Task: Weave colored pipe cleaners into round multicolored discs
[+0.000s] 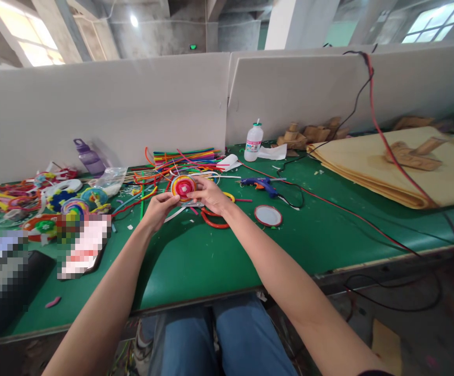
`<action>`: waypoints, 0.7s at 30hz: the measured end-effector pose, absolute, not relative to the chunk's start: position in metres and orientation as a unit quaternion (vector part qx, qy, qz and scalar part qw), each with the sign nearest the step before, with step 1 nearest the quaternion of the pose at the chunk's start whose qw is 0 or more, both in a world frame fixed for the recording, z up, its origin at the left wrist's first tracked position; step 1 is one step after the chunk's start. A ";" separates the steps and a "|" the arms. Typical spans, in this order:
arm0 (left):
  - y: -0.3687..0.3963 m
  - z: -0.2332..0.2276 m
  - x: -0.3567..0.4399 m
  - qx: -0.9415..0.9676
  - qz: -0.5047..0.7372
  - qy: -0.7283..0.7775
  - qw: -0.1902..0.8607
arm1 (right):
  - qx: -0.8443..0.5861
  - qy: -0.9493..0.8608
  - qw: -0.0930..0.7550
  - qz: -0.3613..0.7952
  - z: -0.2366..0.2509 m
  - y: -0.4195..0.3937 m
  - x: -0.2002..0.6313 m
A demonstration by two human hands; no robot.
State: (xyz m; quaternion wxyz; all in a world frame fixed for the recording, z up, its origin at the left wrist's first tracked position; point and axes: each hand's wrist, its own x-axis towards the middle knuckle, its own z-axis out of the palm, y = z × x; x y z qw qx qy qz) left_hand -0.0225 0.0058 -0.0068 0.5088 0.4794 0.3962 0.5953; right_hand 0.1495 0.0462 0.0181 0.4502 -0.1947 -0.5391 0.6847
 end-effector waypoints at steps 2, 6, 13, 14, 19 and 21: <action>0.006 -0.007 -0.022 0.475 0.596 0.399 0.510 | -0.193 -0.536 0.445 0.691 0.018 0.047 0.150; 0.005 -0.005 -0.021 0.457 0.600 0.392 0.526 | -0.185 -0.519 0.445 0.707 0.016 0.049 0.151; 0.002 0.000 -0.023 0.462 0.579 0.384 0.551 | -0.185 -0.521 0.442 0.706 0.018 0.049 0.152; 0.001 0.000 -0.023 0.466 0.576 0.382 0.552 | -0.186 -0.521 0.438 0.708 0.019 0.048 0.152; 0.002 0.000 -0.022 0.463 0.582 0.377 0.552 | -0.184 -0.511 0.440 0.715 0.020 0.047 0.153; 0.003 0.000 -0.022 0.458 0.590 0.377 0.548 | -0.184 -0.505 0.446 0.716 0.021 0.047 0.153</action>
